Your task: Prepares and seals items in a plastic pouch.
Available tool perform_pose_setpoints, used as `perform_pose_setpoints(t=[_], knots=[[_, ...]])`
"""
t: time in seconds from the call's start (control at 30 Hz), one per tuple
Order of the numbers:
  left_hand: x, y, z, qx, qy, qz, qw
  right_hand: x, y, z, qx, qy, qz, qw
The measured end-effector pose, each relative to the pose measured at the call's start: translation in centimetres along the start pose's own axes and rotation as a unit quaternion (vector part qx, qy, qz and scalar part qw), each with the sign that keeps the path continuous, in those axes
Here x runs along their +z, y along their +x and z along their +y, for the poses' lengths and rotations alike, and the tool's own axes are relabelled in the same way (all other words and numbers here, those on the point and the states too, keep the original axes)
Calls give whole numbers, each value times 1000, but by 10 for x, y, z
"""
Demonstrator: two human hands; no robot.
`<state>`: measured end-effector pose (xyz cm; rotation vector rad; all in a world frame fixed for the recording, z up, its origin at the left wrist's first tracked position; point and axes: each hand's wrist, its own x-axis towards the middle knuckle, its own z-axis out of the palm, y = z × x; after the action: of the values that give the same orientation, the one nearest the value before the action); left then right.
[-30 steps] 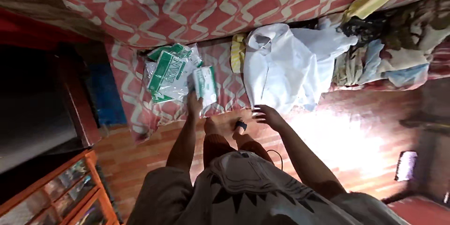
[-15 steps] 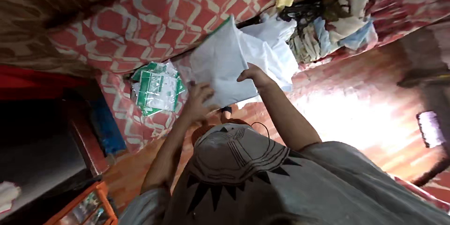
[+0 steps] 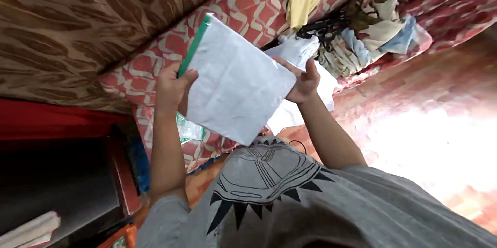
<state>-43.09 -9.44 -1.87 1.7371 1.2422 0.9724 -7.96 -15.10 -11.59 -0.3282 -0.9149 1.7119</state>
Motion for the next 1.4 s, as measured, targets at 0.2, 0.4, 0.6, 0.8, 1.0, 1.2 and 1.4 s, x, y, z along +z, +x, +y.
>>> perform_pose_setpoints(t=[0.2,0.4,0.6,0.8,1.0,1.2,1.4], knots=[[-1,-6,8,6,-15,46,999,20,4,-24,78,-304,198,929],[2,-14,23,45,-35,-8,998,22,8,-29,81,-551,74,827],[11,-14,20,120,-27,-187,975,53,39,-8,-12,-501,19,865],[13,-6,6,34,250,10,968,58,42,8,-18,-482,106,869],[101,-50,-7,-84,72,-58,992,66,42,42,67,-504,249,824],[168,-65,-24,-136,167,-85,973,75,27,53,101,-404,276,866],[139,-61,-28,-109,307,-184,927,61,3,32,-40,-754,102,647]])
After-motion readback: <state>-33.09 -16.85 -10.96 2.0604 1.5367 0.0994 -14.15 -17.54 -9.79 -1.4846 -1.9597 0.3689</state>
